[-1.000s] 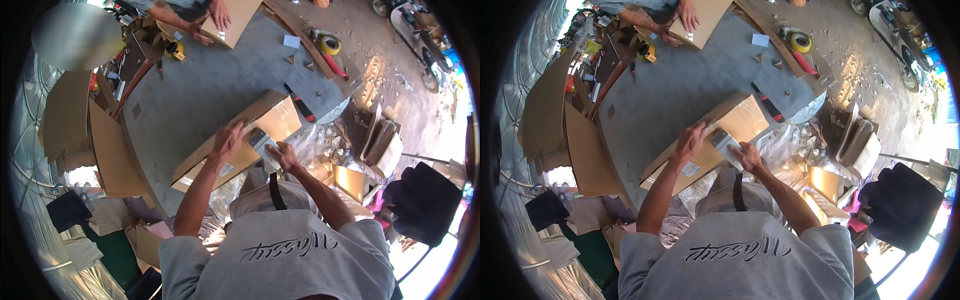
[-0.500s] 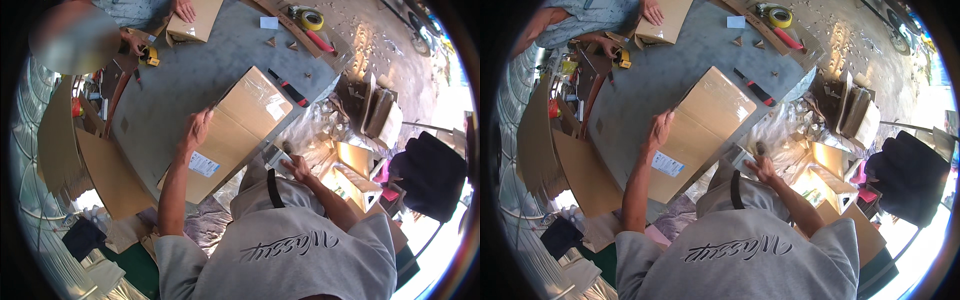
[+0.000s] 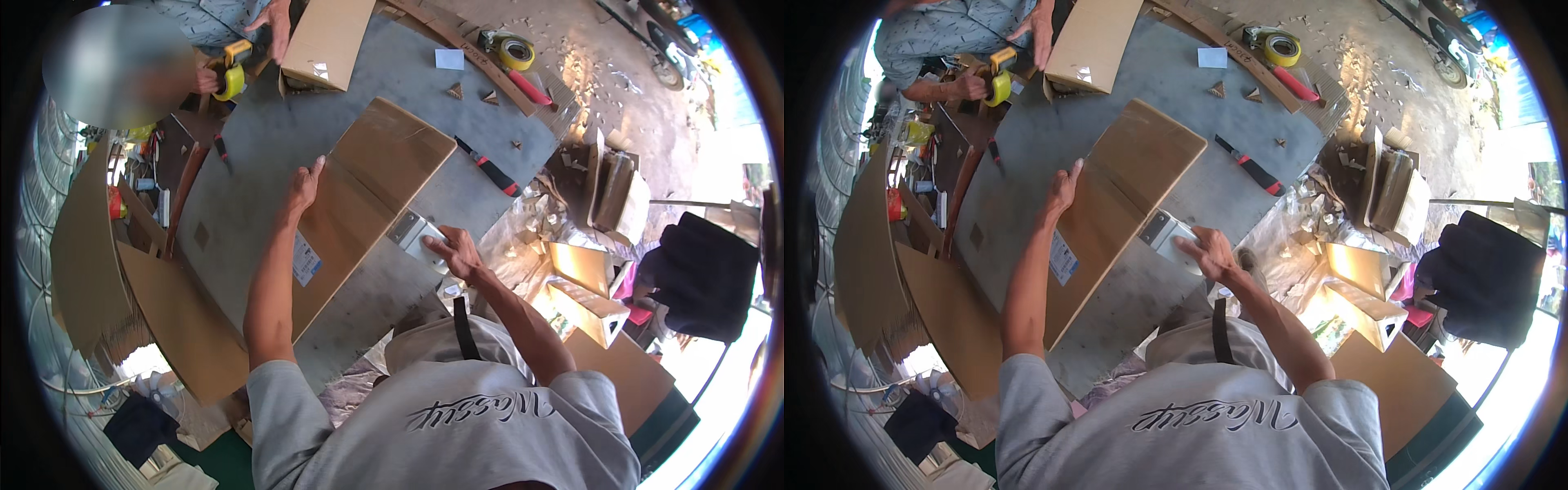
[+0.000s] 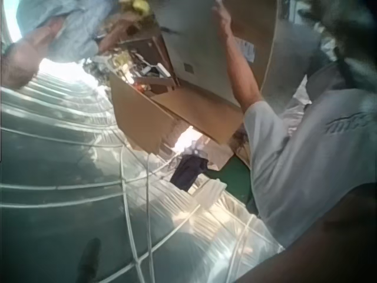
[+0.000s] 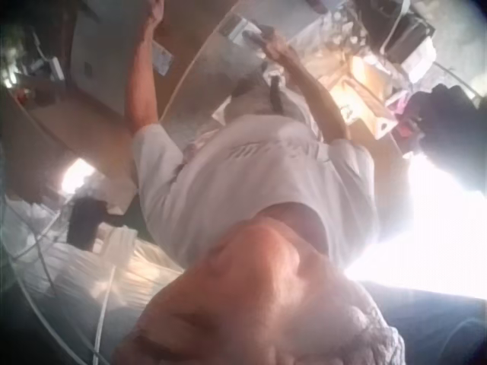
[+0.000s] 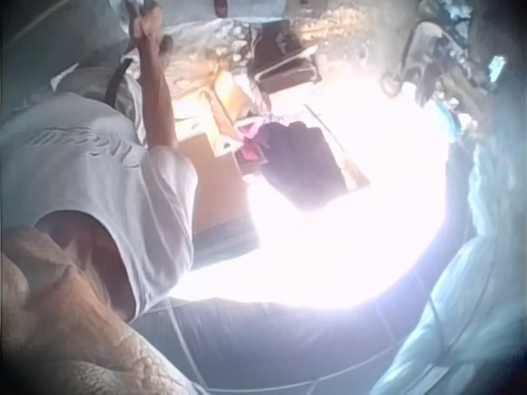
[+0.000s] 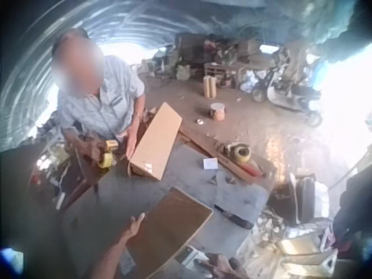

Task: The person folds flat cardboard sheets into box shapes and secures the seams with a handheld tape dispenser. They repeatedly fold flaps, apply tape to edges, and rotate the boxes to seal multiple sides. A second person works nearby on similar boxes.

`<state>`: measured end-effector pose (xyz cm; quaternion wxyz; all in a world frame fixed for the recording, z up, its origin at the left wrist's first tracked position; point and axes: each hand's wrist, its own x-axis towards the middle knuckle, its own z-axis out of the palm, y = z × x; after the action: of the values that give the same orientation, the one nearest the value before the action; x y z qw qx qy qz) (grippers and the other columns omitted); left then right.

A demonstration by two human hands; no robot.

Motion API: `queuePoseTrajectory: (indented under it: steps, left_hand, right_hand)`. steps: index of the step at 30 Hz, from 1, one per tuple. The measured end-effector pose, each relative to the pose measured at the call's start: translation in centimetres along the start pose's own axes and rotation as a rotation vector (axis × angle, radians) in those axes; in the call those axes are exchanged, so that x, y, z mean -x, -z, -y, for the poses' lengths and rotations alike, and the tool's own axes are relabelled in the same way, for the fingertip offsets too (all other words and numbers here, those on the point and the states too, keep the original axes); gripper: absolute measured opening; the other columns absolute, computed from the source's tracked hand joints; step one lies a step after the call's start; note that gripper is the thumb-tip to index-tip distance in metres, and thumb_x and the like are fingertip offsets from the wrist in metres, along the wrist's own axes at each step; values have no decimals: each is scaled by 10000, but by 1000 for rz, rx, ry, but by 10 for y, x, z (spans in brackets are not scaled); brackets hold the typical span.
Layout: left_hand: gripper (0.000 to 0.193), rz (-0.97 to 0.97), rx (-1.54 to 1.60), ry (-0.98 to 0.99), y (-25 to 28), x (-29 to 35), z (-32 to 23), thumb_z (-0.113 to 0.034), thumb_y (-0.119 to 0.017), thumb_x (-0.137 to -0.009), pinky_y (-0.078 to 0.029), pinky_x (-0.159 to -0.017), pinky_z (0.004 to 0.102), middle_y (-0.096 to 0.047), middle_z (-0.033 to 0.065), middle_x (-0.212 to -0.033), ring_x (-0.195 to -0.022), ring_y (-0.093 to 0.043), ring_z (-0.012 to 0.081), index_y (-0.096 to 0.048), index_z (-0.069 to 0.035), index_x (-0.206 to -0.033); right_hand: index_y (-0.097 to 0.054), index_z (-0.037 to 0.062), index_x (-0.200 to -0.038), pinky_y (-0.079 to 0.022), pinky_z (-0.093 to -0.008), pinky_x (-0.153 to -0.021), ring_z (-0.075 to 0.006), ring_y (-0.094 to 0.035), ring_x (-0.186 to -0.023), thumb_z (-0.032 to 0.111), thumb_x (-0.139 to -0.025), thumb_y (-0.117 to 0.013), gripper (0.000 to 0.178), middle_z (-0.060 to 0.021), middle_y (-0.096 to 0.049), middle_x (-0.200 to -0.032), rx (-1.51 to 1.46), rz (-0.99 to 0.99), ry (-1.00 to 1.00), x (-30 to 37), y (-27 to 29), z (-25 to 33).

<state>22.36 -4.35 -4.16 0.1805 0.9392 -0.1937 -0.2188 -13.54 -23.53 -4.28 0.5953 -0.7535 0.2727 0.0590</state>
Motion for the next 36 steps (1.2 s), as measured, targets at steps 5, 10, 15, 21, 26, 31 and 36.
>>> queuePoseTrajectory:
  steps: [5,10,15,21,26,31,36]
  left_hand:
    - [819,-34,11,-224,-88,17,27,-631,-385,-1060,-499,-888,568,-672,371,-984,-1025,-667,521,-715,113,-975]
    - [595,150,-4,-138,-126,85,-15,-452,-495,-1063,-525,-926,515,-706,335,-1007,-1091,-678,482,-733,92,-1041]
    - [436,62,290,-408,-76,188,-83,-236,-604,-1022,-498,-1048,437,-650,234,-1350,-1249,-631,375,-610,66,-1337]
    - [409,-172,-228,-723,-59,222,-129,-247,-531,-1075,-521,-991,460,-670,224,-1304,-1210,-638,385,-588,25,-1374]
    - [383,-247,-165,-643,-75,207,-103,-299,-500,-1093,-554,-831,498,-697,280,-1156,-1058,-673,462,-622,-15,-1319]
    - [424,-48,-57,-467,-55,218,-141,-364,-510,-1089,-548,-810,496,-708,277,-1114,-1062,-679,467,-623,-67,-1369]
    - [464,-70,27,-496,-52,199,-114,-415,-497,-1087,-552,-827,485,-710,242,-1163,-1073,-691,453,-602,-123,-1432]
  right_hand:
    - [-638,-41,-809,-434,-459,-652,-308,-559,-655,618,-885,-658,663,-204,-588,-672,-8,-26,-88,32,5,5]
    - [-665,-44,-818,-478,-470,-694,-371,-627,-701,545,-920,-657,598,-243,-633,-713,102,-55,-63,57,21,-21]
    - [-724,-60,-944,-501,-495,-775,-429,-687,-849,546,-935,-631,613,-293,-691,-848,119,14,-22,42,26,-16]
    - [-707,-80,-939,-501,-496,-806,-441,-686,-903,595,-939,-624,680,-309,-696,-905,76,1,60,39,28,-26]
    - [-675,-49,-822,-484,-500,-740,-424,-659,-799,661,-925,-611,720,-268,-666,-787,182,51,-14,74,40,-112]
    - [-667,-47,-829,-474,-507,-758,-421,-650,-817,655,-917,-619,709,-269,-658,-795,118,59,-101,119,57,-174]
    - [-669,-50,-836,-477,-500,-778,-414,-657,-845,654,-914,-613,710,-277,-664,-817,139,82,-120,106,55,-173]
